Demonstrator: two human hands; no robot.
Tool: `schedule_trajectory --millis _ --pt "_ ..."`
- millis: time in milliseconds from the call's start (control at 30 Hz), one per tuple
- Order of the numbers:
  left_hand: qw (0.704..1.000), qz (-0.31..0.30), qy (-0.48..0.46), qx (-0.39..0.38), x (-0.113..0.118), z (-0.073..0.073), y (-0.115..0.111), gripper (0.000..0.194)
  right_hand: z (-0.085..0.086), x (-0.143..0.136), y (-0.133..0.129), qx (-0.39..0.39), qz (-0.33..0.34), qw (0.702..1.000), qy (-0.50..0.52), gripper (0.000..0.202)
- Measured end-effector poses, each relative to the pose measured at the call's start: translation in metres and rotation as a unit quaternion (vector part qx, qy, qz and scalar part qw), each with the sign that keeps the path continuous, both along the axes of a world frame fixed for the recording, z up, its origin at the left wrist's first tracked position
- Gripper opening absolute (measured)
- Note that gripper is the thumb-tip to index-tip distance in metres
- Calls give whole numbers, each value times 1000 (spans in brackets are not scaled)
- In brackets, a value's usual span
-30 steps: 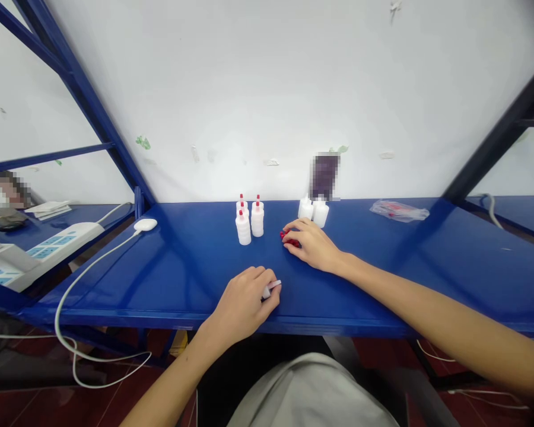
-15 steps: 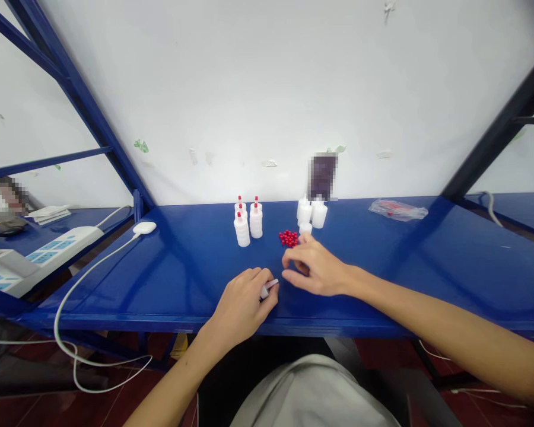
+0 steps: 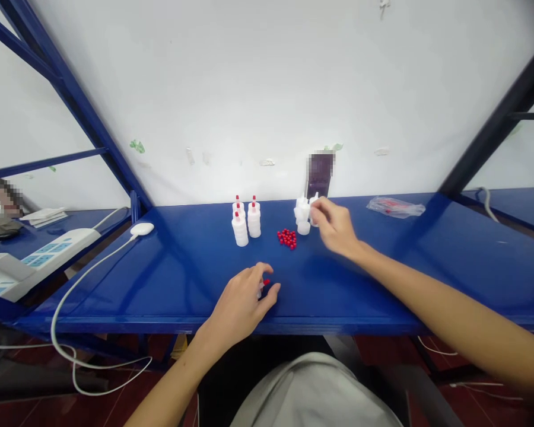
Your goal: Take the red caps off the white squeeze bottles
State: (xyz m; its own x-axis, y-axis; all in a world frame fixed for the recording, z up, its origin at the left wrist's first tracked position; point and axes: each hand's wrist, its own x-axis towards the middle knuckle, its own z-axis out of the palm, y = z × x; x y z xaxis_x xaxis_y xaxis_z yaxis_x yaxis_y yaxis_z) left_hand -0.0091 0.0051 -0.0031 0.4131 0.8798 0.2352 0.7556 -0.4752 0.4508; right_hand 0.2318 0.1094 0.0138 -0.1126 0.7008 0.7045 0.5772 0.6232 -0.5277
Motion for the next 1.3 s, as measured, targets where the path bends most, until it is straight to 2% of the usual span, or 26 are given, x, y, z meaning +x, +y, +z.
schedule_trajectory --millis 33,100,333,567,700,800,867,900,933,1000,1067,1133,1200,1300 --pt "1000 -4 14 11 0 0 0 18 1 7 8 3 -35 999 -4 22" --pt "999 -11 39 33 0 1 0 24 0 16 20 1 -81 996 -30 22" --pt "997 -23 46 52 0 0 0 23 -3 14 28 25 -156 976 -150 22" --pt "999 -21 28 35 -1 1 -1 21 -6 9 28 -104 -170 943 -268 22" --pt "1000 0 -8 20 -2 0 -3 18 -3 10 28 -127 -194 932 -280 27" --pt "999 26 -4 41 0 -4 -3 19 4 6 17 -110 -210 931 -278 33" --pt "997 44 3 65 2 -7 -3 20 9 -2 1 -79 -159 943 -281 32" --pt "996 54 6 75 3 -9 -3 21 10 -8 -10 -64 -93 951 -287 30" --pt "995 62 9 83 4 -11 -3 22 10 -15 -21 -55 2 952 -300 28" --pt "994 64 16 88 5 -14 -3 27 7 -29 -43 -25 170 928 -332 22" --pt "995 47 22 81 4 -16 -4 32 1 -40 -58 2 260 899 -353 21" --pt "997 22 21 72 4 -15 -5 36 -5 -48 -66 18 286 888 -361 21" --pt "998 6 7 67 3 -13 -5 38 -9 -50 -66 21 282 888 -363 22" --pt "998 -6 -13 56 2 -8 -5 19 -9 -48 -62 17 274 894 -353 21"
